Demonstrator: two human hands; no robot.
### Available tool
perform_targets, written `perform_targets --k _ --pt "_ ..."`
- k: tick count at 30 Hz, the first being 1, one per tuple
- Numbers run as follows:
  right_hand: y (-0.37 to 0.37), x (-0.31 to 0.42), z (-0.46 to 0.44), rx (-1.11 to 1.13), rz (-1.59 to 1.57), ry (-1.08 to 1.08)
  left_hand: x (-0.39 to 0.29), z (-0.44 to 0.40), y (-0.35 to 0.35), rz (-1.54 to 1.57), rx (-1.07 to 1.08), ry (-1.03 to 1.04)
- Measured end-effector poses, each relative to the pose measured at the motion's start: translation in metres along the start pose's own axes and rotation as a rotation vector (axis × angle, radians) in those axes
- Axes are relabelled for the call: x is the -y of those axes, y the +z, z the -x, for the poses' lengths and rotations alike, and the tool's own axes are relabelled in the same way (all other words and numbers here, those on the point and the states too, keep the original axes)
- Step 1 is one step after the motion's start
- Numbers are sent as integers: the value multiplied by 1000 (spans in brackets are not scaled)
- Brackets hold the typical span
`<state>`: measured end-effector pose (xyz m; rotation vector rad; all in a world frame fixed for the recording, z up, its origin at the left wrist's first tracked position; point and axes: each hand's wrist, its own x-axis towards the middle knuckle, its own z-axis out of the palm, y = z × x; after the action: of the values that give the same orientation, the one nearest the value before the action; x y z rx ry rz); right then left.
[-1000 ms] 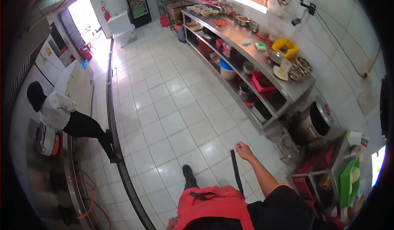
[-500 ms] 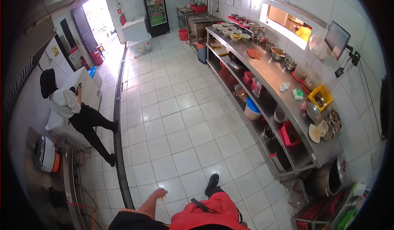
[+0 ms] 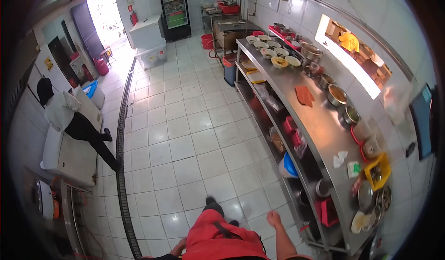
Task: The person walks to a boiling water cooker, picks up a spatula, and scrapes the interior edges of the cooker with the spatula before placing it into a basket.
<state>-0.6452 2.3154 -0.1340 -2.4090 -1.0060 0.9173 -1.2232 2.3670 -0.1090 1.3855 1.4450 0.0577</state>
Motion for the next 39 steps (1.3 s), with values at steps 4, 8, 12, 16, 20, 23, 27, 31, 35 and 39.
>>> perform_targets --k 4,8,12,16,20,23,27,31,35,39 --pt "-101 174 -193 -159 -172 -186 -45 -64 -29 93 114 -466" --pt "-124 260 -315 -314 -318 -115 -102 -187 -102 57 147 -467" --pt "-91 278 -352 -95 -106 -94 -181 -369 -205 -174 194 -260" --pt "-59 337 -343 389 184 139 -329 -603 -342 -27 -170 130" --pt "-44 393 -410 500 227 174 -532 -727 -468 226 -365 386" --pt "-28 433 -512 554 220 186 -596 -803 -504 224 -374 395" --pt "10 480 -713 591 173 50 -572 -893 -535 50 -226 285" --pt "-35 675 -950 344 139 -1 -556 -881 -545 54 -44 -139" --pt "-123 927 -1136 13 -121 -389 -521 -899 -547 42 -16 -349" --pt "-184 1100 -1224 -158 -320 -572 -566 -998 -600 110 94 -510"
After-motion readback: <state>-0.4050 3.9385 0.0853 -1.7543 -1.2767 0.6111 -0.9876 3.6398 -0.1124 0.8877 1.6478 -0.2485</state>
